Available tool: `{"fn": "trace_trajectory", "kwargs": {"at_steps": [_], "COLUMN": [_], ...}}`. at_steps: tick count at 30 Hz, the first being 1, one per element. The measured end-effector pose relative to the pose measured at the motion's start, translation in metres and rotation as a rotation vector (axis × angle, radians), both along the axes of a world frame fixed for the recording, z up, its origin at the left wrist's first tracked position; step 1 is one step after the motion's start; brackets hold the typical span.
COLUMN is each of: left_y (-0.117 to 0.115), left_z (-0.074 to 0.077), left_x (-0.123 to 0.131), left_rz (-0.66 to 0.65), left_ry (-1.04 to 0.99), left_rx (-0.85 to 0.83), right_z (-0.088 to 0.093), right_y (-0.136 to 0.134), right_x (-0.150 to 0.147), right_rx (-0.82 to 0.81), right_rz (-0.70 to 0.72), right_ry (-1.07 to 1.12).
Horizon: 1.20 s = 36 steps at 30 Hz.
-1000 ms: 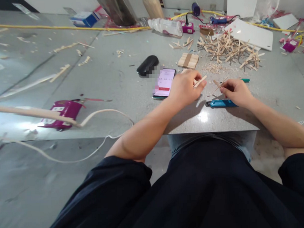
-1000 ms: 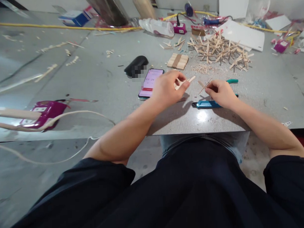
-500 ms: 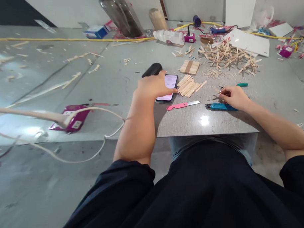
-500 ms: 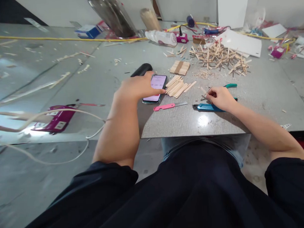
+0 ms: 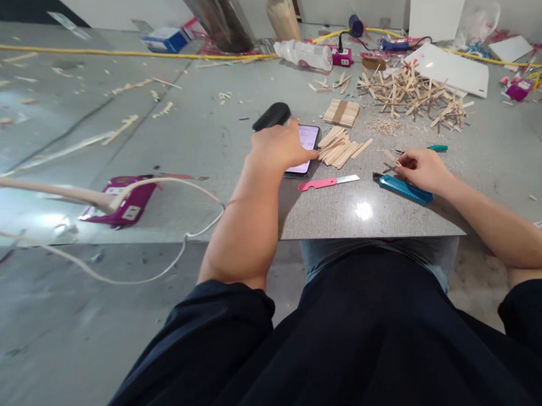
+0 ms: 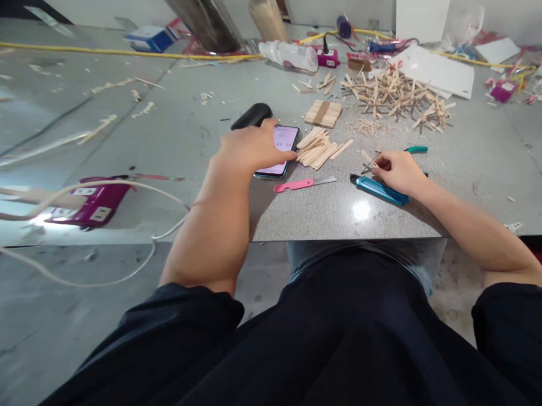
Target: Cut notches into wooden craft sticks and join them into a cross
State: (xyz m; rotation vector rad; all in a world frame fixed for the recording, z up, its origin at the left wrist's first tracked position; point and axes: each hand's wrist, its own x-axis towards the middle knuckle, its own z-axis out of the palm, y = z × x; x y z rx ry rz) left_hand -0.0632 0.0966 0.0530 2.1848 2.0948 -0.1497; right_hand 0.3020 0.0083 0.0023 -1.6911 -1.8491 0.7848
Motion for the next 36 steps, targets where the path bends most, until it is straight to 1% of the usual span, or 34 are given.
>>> {"fn": "trace_trajectory", "kwargs": {"at_steps": [3,11,15,19,23,31,36], "left_y": [0.002,0.0069,0.0043,0.0032,0.0046,0.0055,-0.0022], "left_z": [-0.0022,-0.0077,-0.0058,-0.0035,-0.0048,-0.0063,0.0004], "left_x": [-0.0006,-0.0023,-0.0007,0.0004,0.0003,0.0007,0.0041], "left_rz": [0.006,0.021,0.037,0.062,0.086,0.05,0.035], "left_ry": [-0.031,-0.044,-0.051,-0.066,-0.098,-0.09,-0.044], "left_rx": [0.006,0.016,0.032,0.015,-0.003,-0.005,0.01], "right_z": [0.0017,0.0031,0.0046,0.0062,0.0057,0.0052,0.0098], "right_y": [-0.0002,-0.0017,-0.003,-0.0025,-0.0026,-0.0031,-0.0053], "right_x": [0.0007,-0.0025,-0.0043,-0.0024,-0.0014,-0.0004,-0.0011], "right_rx": [-0.002,0.043,0.067,0.079,0.101,0.158,0.167], "right_rz": [-0.019,-0.035,-0.021,-0.017,0.001,0.027,0.029], "right_ry": [0.007,-0.093,-0.135,-0.148,-0.163,-0.217,-0.274]}}
